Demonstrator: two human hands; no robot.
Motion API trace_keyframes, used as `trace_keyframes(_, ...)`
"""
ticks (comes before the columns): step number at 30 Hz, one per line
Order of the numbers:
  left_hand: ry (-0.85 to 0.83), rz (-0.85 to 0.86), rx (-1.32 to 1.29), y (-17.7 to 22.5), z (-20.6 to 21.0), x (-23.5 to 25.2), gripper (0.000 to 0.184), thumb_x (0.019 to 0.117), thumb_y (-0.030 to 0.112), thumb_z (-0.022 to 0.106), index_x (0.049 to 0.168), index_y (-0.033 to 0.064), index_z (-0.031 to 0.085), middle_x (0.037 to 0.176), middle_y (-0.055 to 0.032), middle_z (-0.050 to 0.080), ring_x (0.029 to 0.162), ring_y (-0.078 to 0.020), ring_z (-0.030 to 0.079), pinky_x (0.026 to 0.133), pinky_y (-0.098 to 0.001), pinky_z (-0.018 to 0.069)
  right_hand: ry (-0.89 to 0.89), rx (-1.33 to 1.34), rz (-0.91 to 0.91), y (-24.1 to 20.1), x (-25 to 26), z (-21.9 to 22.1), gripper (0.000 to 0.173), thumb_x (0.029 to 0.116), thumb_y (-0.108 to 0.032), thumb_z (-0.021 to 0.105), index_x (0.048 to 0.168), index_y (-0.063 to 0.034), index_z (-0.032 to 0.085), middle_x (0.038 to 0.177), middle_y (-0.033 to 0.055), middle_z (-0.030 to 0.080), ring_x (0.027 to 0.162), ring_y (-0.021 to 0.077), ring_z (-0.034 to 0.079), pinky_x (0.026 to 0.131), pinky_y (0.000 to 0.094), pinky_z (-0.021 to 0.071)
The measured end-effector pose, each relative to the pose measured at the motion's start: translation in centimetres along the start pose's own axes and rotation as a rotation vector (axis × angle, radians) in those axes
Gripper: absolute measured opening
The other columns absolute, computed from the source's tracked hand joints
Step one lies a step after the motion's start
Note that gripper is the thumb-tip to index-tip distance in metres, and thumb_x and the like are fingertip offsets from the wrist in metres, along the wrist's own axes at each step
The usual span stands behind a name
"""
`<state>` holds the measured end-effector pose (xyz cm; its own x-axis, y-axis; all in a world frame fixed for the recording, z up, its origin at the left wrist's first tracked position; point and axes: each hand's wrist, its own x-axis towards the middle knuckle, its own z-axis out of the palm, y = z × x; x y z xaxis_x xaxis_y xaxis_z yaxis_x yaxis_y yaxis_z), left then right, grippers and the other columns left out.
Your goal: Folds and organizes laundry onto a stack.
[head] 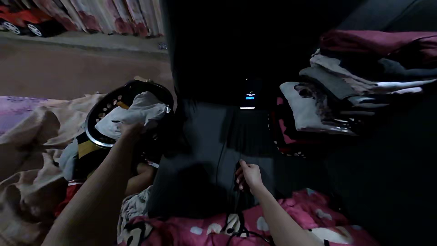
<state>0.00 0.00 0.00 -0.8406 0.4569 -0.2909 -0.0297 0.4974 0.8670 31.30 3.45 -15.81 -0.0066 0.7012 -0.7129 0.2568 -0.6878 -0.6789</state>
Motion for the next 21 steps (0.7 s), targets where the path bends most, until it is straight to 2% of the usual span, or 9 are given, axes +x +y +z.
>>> trace_keyframes(4, 0.051, 0.131, 0.589, -4.0, -0.8, 12.4, 0.110, 0.0879, 0.027, 0.081, 0.159, -0.0077, 0.005, 0.153, -0.0387, 0.033, 0.139, -0.0525, 0.041, 0.110, -0.0624, 0.0387, 0.006, 0.011, 0.006, 0.0, 0.1, 0.0, 0.054, 0.1127, -0.039, 0.040, 0.087, 0.0025, 0.064, 0.054, 0.0102, 0.062, 0.037, 0.0180, 0.059, 0.036, 0.0322, 0.0513)
trace_keyframes(5, 0.046, 0.267, 0.635, -4.7, -1.1, 13.9, 0.117, 0.0858, 0.030, 0.083, 0.160, -0.0051, 0.000, 0.158, -0.0413, 0.019, 0.144, -0.0595, 0.026, 0.113, -0.0706, 0.0297, 0.008, 0.010, 0.007, 0.0, 0.2, 0.0, 0.054, 0.1126, -0.039, 0.040, 0.086, 0.0024, 0.064, 0.055, 0.0103, 0.062, 0.037, 0.0180, 0.058, 0.036, 0.0322, 0.0512)
trace_keyframes(7, -0.048, 0.600, 0.721, -5.3, -1.9, 15.9, 0.105, 0.0894, 0.035, 0.080, 0.162, 0.0004, 0.013, 0.160, -0.0417, 0.012, 0.146, -0.0652, 0.012, 0.112, -0.0793, 0.0174, 0.012, 0.006, 0.004, 0.0, 0.3, 0.1, 0.054, 0.1124, -0.039, 0.041, 0.086, 0.0024, 0.064, 0.055, 0.0103, 0.063, 0.037, 0.0179, 0.058, 0.036, 0.0321, 0.0512)
trace_keyframes(9, -0.178, 0.820, 0.876, -5.1, -1.5, 16.3, 0.069, 0.0992, 0.028, 0.068, 0.156, 0.0015, 0.038, 0.157, -0.0410, 0.026, 0.143, -0.0656, 0.021, 0.109, -0.0813, 0.0196, 0.018, 0.001, 0.006, 0.0, 0.3, 0.1, 0.054, 0.1123, -0.039, 0.041, 0.086, 0.0024, 0.064, 0.056, 0.0102, 0.063, 0.037, 0.0179, 0.058, 0.036, 0.0320, 0.0511)
trace_keyframes(10, -0.271, 0.763, 1.076, -3.3, -1.1, 14.5, 0.057, 0.1042, 0.020, 0.059, 0.155, 0.0007, 0.041, 0.157, -0.0384, 0.030, 0.144, -0.0615, 0.026, 0.112, -0.0760, 0.0236, 0.021, 0.002, 0.003, 0.0, 0.3, 0.2, 0.054, 0.1123, -0.038, 0.042, 0.085, 0.0023, 0.064, 0.055, 0.0100, 0.063, 0.037, 0.0178, 0.059, 0.035, 0.0320, 0.0510)
trace_keyframes(12, -0.568, 0.375, 1.591, 1.6, 1.1, 11.8, 0.058, 0.1109, 0.014, 0.041, 0.164, 0.0109, 0.018, 0.170, -0.0205, 0.012, 0.155, -0.0420, 0.016, 0.122, -0.0551, 0.0212, 0.027, -0.003, -0.006, 0.0, 0.2, 0.2, 0.052, 0.1123, -0.037, 0.042, 0.083, 0.0014, 0.063, 0.054, 0.0093, 0.062, 0.037, 0.0175, 0.059, 0.035, 0.0320, 0.0510)
trace_keyframes(15, -0.532, 0.934, 1.187, -6.8, 1.2, 21.3, 0.050, 0.1044, 0.015, 0.058, 0.153, 0.0083, 0.047, 0.152, -0.0305, 0.042, 0.140, -0.0551, 0.038, 0.110, -0.0701, 0.0334, 0.028, -0.006, 0.005, 0.0, 0.4, 0.0, 0.054, 0.1125, -0.037, 0.041, 0.084, 0.0024, 0.063, 0.054, 0.0100, 0.062, 0.037, 0.0183, 0.059, 0.035, 0.0333, 0.0512)
trace_keyframes(19, -0.603, 0.485, 1.321, -3.0, 2.2, 16.8, 0.065, 0.1090, 0.020, 0.049, 0.165, 0.0214, 0.016, 0.169, -0.0233, 0.009, 0.154, -0.0492, 0.009, 0.120, -0.0662, 0.0166, 0.034, -0.022, 0.010, 0.0, 0.5, 0.2, 0.055, 0.1128, -0.037, 0.041, 0.080, 0.0019, 0.063, 0.052, 0.0091, 0.061, 0.036, 0.0177, 0.058, 0.034, 0.0328, 0.0503)
trace_keyframes(21, -0.453, 0.689, 1.063, -4.6, 2.4, 16.1, 0.067, 0.1015, 0.016, 0.064, 0.161, 0.0132, 0.032, 0.162, -0.0355, 0.020, 0.148, -0.0611, 0.014, 0.115, -0.0766, 0.0135, 0.041, -0.028, 0.015, -0.1, 0.5, 0.2, 0.056, 0.1127, -0.037, 0.041, 0.080, 0.0019, 0.063, 0.051, 0.0090, 0.061, 0.036, 0.0174, 0.058, 0.034, 0.0321, 0.0498)
